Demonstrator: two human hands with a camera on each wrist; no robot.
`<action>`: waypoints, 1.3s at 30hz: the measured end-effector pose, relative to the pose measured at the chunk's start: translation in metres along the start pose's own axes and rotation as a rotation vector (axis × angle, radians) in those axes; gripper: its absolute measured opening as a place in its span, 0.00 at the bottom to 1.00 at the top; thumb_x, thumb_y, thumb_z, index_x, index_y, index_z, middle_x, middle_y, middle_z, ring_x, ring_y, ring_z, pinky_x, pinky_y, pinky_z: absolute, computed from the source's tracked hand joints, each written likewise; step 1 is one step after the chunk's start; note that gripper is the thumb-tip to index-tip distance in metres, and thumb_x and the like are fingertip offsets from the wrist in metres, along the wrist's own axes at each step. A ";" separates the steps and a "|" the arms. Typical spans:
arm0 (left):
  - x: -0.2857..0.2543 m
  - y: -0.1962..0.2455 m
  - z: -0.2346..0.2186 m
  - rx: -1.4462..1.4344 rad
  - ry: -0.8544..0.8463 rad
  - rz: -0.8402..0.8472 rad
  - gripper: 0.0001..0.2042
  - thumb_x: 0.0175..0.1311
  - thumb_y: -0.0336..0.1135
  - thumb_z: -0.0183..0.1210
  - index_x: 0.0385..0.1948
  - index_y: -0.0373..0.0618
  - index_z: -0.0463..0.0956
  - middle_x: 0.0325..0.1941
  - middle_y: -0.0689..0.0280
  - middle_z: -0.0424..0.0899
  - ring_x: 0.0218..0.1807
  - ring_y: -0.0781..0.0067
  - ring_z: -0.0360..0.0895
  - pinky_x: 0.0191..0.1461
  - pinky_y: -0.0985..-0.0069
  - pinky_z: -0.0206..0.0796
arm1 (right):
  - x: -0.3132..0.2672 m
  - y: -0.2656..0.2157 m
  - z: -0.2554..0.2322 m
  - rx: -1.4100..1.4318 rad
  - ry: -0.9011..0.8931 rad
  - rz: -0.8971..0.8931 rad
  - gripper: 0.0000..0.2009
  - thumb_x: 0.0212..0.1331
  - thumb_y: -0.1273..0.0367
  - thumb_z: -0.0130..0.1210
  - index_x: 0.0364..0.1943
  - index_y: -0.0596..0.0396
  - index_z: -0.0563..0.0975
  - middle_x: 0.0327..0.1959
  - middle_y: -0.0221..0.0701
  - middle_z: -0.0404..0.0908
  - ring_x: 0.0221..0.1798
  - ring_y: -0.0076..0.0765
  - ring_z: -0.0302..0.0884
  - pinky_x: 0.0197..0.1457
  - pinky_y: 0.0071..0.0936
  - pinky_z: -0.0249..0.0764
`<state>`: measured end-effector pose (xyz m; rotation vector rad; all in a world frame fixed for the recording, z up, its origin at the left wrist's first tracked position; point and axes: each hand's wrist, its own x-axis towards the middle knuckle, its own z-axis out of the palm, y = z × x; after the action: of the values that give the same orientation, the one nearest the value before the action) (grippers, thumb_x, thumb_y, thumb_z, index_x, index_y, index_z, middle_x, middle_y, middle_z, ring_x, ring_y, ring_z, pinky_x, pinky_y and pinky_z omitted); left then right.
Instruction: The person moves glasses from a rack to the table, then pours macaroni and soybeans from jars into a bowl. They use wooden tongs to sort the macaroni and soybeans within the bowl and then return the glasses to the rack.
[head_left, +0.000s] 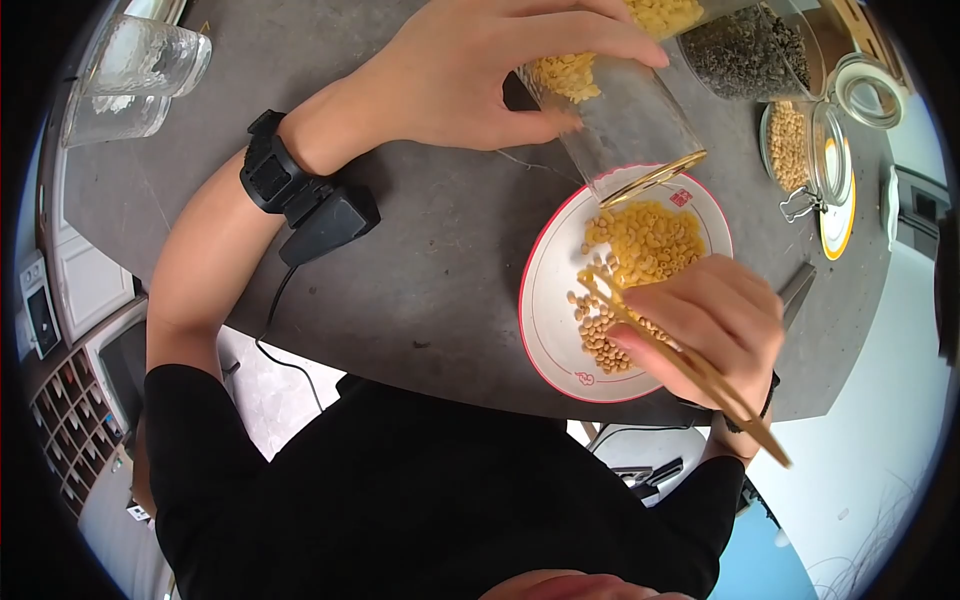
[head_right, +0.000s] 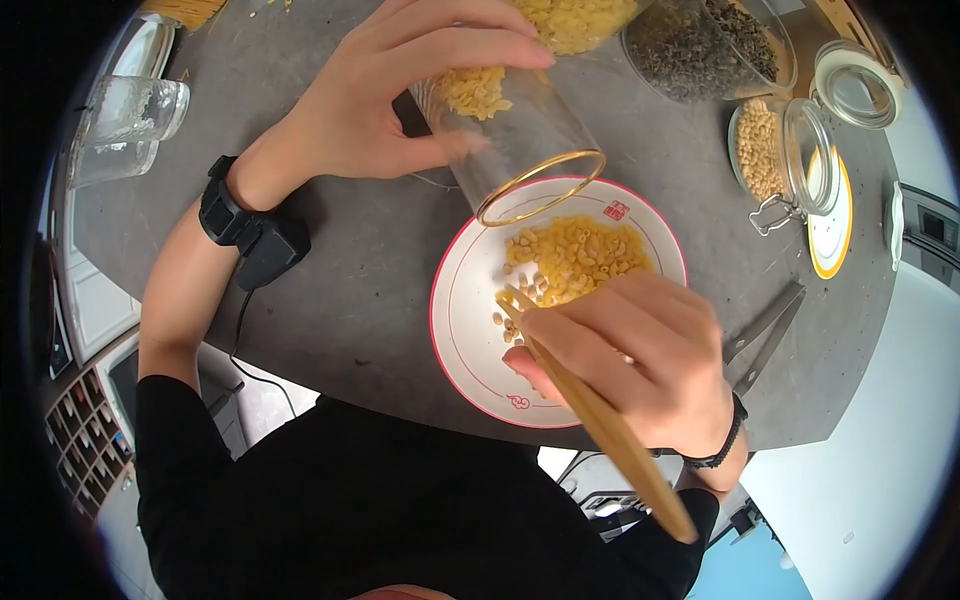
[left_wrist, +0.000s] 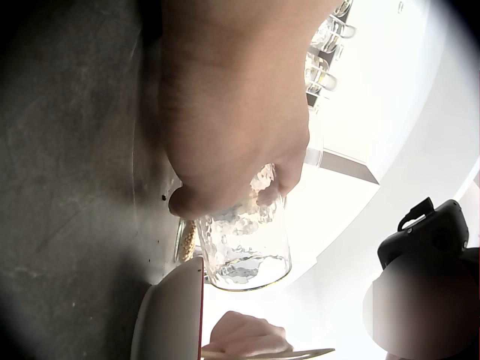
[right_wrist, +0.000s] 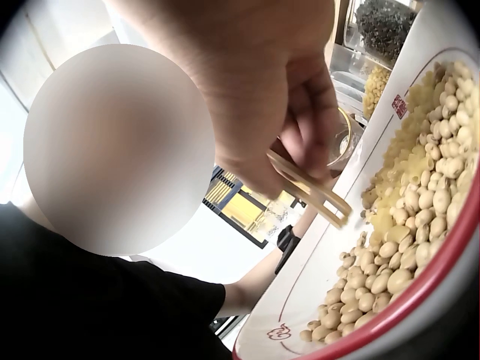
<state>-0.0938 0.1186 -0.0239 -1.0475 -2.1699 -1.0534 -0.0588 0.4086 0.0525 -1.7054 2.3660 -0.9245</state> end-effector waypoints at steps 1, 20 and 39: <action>0.000 0.000 0.000 0.000 -0.001 0.002 0.31 0.50 0.29 0.70 0.62 0.51 0.78 0.58 0.60 0.79 0.60 0.56 0.75 0.66 0.61 0.67 | -0.001 0.001 0.001 -0.001 -0.001 0.002 0.15 0.44 0.64 0.77 0.33 0.56 0.84 0.26 0.29 0.82 0.25 0.33 0.81 0.25 0.28 0.75; 0.000 0.000 0.001 -0.012 -0.005 -0.008 0.32 0.49 0.28 0.70 0.63 0.51 0.78 0.58 0.60 0.79 0.60 0.56 0.75 0.67 0.60 0.66 | 0.001 0.012 0.004 -0.056 0.043 0.076 0.18 0.43 0.63 0.77 0.36 0.58 0.85 0.29 0.35 0.84 0.28 0.39 0.82 0.28 0.31 0.73; -0.001 0.000 0.001 -0.009 -0.005 -0.003 0.32 0.50 0.29 0.70 0.63 0.51 0.77 0.58 0.60 0.78 0.60 0.56 0.75 0.67 0.60 0.66 | 0.000 0.011 -0.003 -0.007 0.014 0.066 0.14 0.46 0.67 0.76 0.36 0.59 0.85 0.27 0.34 0.83 0.26 0.37 0.80 0.27 0.29 0.71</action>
<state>-0.0936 0.1194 -0.0252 -1.0524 -2.1737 -1.0646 -0.0689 0.4124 0.0494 -1.6172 2.4213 -0.9227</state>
